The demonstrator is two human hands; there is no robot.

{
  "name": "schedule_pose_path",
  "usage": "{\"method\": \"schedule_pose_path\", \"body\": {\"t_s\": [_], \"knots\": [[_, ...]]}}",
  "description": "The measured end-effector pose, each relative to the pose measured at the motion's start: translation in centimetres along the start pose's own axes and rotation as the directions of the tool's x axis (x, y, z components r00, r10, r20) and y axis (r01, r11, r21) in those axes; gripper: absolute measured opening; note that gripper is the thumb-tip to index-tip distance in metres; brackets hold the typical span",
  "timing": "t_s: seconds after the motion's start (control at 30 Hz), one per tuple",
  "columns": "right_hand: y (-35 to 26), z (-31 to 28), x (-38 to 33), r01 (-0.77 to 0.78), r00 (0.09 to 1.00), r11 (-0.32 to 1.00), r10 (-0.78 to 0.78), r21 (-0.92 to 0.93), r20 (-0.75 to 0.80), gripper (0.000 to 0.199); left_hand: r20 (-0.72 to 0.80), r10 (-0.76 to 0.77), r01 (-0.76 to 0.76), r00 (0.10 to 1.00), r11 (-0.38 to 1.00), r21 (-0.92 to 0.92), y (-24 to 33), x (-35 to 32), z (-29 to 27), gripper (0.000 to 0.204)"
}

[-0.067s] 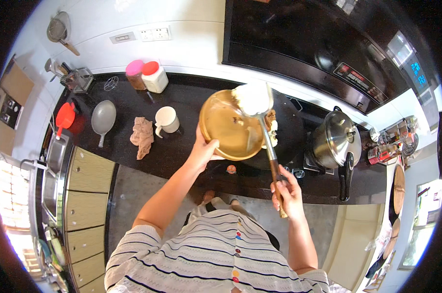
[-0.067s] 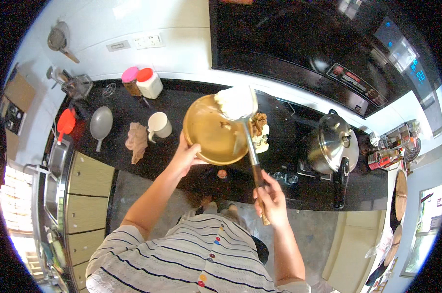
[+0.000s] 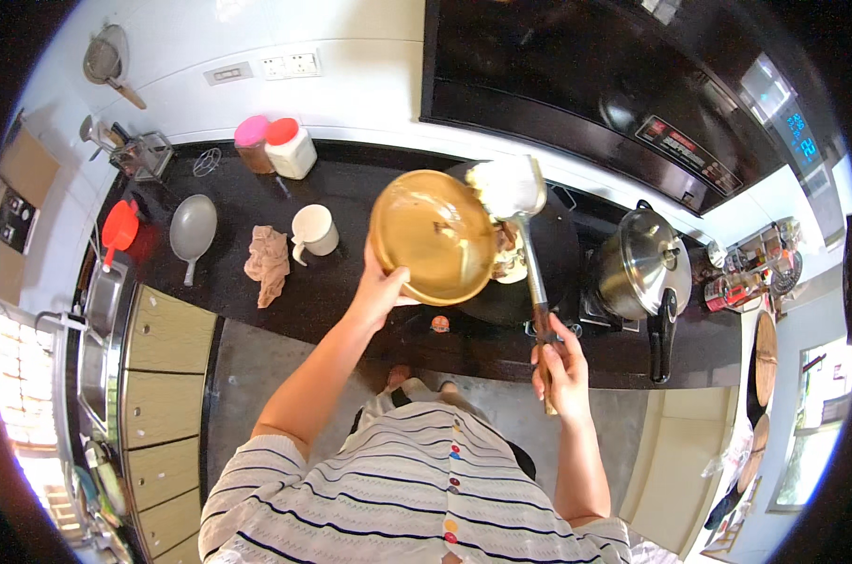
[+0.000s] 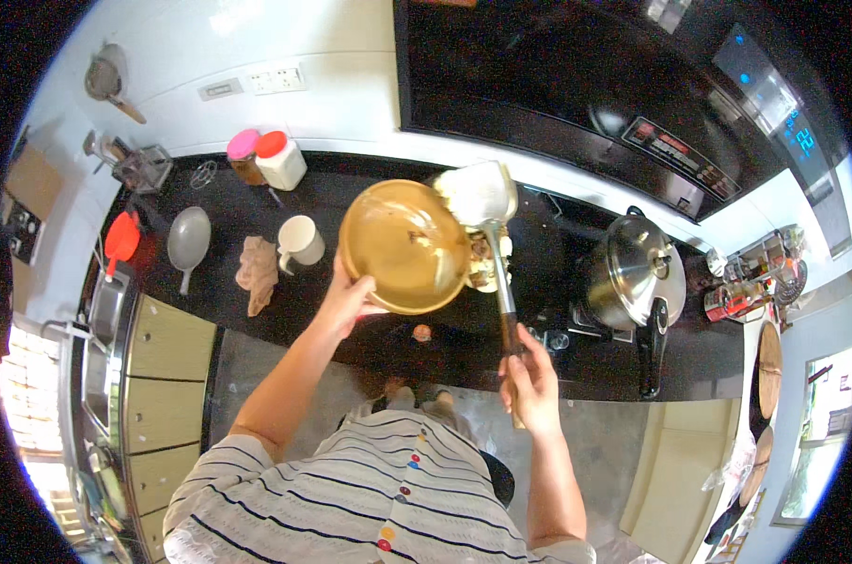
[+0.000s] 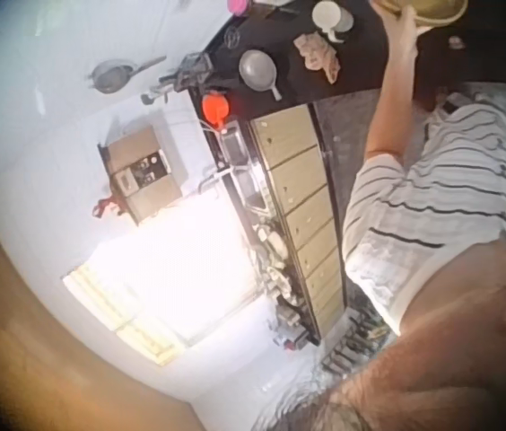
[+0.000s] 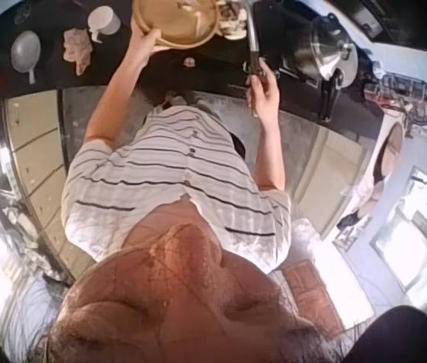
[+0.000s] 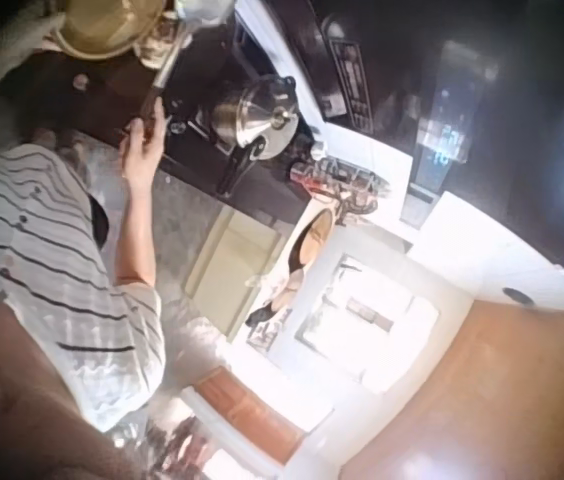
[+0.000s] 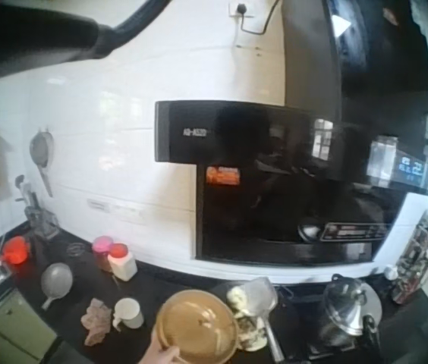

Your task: The person washes a wok with a sponge and water at the sink, then places it on the stove. They add pieces of meat from a bowl into the wok using a spatula and stir the contents. The person also rinses the bowl with water from the tap.

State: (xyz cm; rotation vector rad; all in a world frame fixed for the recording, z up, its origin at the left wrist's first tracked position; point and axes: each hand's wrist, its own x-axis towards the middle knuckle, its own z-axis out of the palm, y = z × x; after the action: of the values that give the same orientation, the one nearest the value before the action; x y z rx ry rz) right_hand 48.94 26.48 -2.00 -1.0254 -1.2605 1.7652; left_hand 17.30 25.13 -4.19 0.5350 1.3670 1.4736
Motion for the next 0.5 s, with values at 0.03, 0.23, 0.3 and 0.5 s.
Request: {"method": "schedule_pose_path", "body": {"t_s": [0.03,0.23,0.3,0.5], "knots": [[0.0,-0.5,0.0,0.024,0.995,0.972,-0.045,-0.232,-0.085,0.048,-0.013,0.071,-0.071,0.997,0.997,0.0,-0.8,0.3,-0.5,0.083],[4.2,-5.7,-0.3,0.079,0.937,0.508,-0.331,-0.858,-0.11,0.054,-0.049,0.159,-0.159,0.986,0.987,0.003,-1.3,1.2,-3.3,0.079],[4.9,-5.5,-0.7,0.089,0.932,0.443,-0.352,-0.892,-0.082,0.057,-0.059,0.129,-0.131,0.99,0.991,-0.033,-1.4,1.2,-3.5,0.078],[5.3,-4.7,-2.4,0.066,0.908,0.262,-0.416,-0.963,-0.051,0.06,-0.062,0.128,-0.131,0.99,0.99,-0.044,-0.8,0.7,-3.2,0.077]]}}
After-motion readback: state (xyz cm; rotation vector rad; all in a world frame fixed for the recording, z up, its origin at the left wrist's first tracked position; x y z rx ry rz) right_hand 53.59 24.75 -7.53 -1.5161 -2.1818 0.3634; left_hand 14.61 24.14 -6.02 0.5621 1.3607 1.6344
